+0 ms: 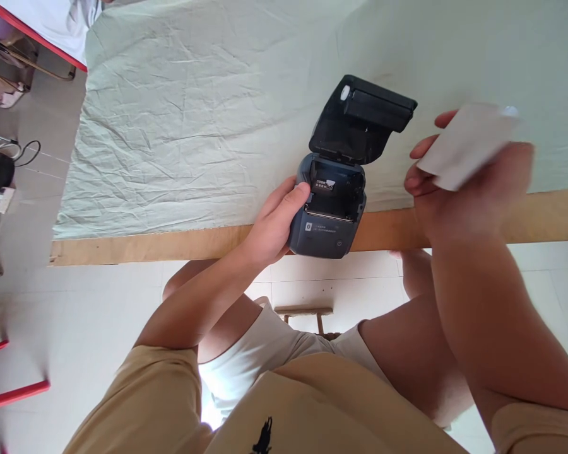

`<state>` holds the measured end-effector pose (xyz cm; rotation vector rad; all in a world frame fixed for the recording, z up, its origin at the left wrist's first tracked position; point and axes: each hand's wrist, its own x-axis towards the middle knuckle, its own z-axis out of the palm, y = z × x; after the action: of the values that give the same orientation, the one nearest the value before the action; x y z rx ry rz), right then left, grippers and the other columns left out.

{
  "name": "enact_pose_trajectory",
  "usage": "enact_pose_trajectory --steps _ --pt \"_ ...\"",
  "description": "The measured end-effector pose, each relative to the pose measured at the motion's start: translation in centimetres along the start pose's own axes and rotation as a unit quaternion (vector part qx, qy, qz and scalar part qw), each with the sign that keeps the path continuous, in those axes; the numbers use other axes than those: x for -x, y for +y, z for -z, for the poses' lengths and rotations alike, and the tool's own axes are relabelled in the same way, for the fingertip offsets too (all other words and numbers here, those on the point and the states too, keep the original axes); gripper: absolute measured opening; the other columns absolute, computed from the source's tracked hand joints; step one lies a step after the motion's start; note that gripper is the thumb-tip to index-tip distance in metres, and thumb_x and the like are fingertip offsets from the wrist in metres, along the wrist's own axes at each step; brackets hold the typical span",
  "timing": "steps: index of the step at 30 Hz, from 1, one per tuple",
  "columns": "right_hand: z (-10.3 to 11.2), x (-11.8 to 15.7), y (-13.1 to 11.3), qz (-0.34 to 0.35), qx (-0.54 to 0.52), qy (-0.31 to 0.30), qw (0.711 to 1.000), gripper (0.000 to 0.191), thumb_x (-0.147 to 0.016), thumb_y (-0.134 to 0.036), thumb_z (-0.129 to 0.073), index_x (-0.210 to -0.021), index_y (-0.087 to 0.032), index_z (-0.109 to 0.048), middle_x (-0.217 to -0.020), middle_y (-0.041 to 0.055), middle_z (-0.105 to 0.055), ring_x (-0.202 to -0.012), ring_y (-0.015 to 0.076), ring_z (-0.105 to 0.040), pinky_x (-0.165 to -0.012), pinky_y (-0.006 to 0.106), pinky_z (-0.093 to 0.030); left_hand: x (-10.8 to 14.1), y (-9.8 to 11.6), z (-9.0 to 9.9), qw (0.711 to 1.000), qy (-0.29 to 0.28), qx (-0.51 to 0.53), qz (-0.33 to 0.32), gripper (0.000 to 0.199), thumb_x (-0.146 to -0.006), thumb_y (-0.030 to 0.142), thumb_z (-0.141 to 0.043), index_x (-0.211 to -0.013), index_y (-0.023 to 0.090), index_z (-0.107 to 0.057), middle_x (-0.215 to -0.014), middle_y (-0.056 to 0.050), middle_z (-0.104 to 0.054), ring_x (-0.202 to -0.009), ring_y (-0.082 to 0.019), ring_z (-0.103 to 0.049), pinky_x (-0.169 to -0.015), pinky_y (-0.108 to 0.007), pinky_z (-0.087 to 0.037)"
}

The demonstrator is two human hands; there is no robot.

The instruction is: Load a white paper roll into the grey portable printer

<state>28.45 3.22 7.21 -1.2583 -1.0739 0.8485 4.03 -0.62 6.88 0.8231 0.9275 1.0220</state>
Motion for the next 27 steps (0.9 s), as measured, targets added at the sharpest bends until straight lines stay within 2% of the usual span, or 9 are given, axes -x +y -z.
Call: enact_pose_trajectory --steps 3,8,11,16,18,21,22,24,27 --pt "0.2 0.1 0.9 -0.008 0.044 0.029 0.999 0.034 -0.082 -0.054 -0.08 -0.101 -0.034 -0.061 -0.085 0.0016 -0.064 -0.066 0.0227 -0.058 -0.061 0.043 -0.052 0.1 -0.1 0.1 1.0 -0.001 -0.005 0.002 0.055 -0.094 0.074 -0.096 -0.102 0.024 -0.074 -0.088 -0.001 -0.082 -0.075 -0.023 -0.081 -0.062 -0.034 -0.061" --pt "2.2 0.0 2.0 0.129 0.29 -0.057 0.947 0.033 -0.088 -0.052 -0.087 -0.103 -0.032 -0.065 -0.107 0.0067 -0.075 -0.105 0.0322 -0.074 -0.101 0.06 -0.066 0.1 -0.3 0.1 1.0 0.0 -0.01 -0.003 0.057 -0.097 0.078 -0.092 -0.106 0.024 -0.076 -0.093 -0.003 -0.084 -0.081 -0.024 -0.082 -0.066 -0.034 -0.062" --pt "2.8 -0.6 3.0 0.157 0.369 -0.07 0.914 0.031 -0.086 -0.041 -0.086 -0.113 -0.032 -0.074 -0.112 0.0079 -0.082 -0.102 0.0326 -0.077 -0.096 0.057 -0.067 0.0 -0.4 0.2 1.0 0.002 -0.008 -0.006 0.057 -0.096 0.079 -0.092 -0.104 0.024 -0.076 -0.089 -0.002 -0.083 -0.075 -0.021 -0.079 -0.063 -0.033 -0.059" --pt "2.7 0.2 3.4 0.192 0.399 -0.058 0.895 0.063 -0.084 -0.033 -0.087 -0.146 -0.031 -0.074 -0.117 0.0101 -0.088 -0.103 0.0361 -0.082 -0.092 0.056 -0.066 -0.1 -0.7 0.4 1.0 -0.006 -0.007 -0.017 0.058 -0.097 0.081 -0.09 -0.104 0.026 -0.077 -0.094 -0.004 -0.085 -0.079 -0.023 -0.081 -0.065 -0.035 -0.062" --pt "3.5 0.0 3.5 0.271 0.361 -0.013 0.892 0.059 -0.086 -0.035 -0.084 -0.144 -0.03 -0.075 -0.126 0.0118 -0.087 -0.11 0.0369 -0.084 -0.095 0.056 -0.066 -0.1 -0.7 0.4 1.0 -0.007 -0.008 -0.015 0.059 -0.097 0.082 -0.09 -0.105 0.026 -0.076 -0.094 -0.004 -0.084 -0.081 -0.024 -0.081 -0.067 -0.036 -0.064" --pt "5.7 -2.5 4.5 0.368 0.308 0.134 0.867 0.037 -0.091 -0.037 -0.078 -0.127 -0.029 -0.077 -0.122 0.0109 -0.079 -0.101 0.0321 -0.079 -0.085 0.052 -0.059 0.0 -0.7 0.4 1.0 -0.009 -0.006 -0.011 0.06 -0.096 0.084 -0.09 -0.108 0.026 -0.077 -0.09 -0.002 -0.081 -0.078 -0.024 -0.08 -0.064 -0.036 -0.061" --pt "6.3 -3.8 5.1 0.369 0.314 0.185 0.855 0.034 -0.09 -0.037 -0.08 -0.123 -0.029 -0.077 -0.121 0.0116 -0.076 -0.101 0.0321 -0.076 -0.083 0.052 -0.056 0.0 -0.6 0.4 1.0 -0.009 -0.007 -0.008 0.061 -0.096 0.084 -0.09 -0.109 0.026 -0.077 -0.09 -0.002 -0.081 -0.078 -0.024 -0.08 -0.064 -0.036 -0.061" --pt "7.2 -6.4 6.3 0.269 0.38 0.265 0.844 0.023 -0.09 -0.032 -0.086 -0.107 -0.028 -0.072 -0.116 0.0118 -0.072 -0.103 0.033 -0.073 -0.084 0.053 -0.055 0.0 -0.6 0.4 1.0 -0.011 -0.008 -0.003 0.061 -0.096 0.084 -0.09 -0.109 0.026 -0.077 -0.093 -0.003 -0.083 -0.082 -0.025 -0.082 -0.066 -0.036 -0.063" --pt "7.2 -8.1 7.3 0.112 0.423 0.303 0.847 0.029 -0.083 -0.018 -0.089 -0.099 -0.028 -0.068 -0.123 0.0147 -0.069 -0.109 0.0342 -0.07 -0.08 0.049 -0.054 0.0 -0.5 0.4 1.0 -0.013 -0.007 -0.001 0.06 -0.098 0.083 -0.088 -0.109 0.026 -0.076 -0.097 -0.004 -0.086 -0.083 -0.026 -0.084 -0.067 -0.036 -0.064"
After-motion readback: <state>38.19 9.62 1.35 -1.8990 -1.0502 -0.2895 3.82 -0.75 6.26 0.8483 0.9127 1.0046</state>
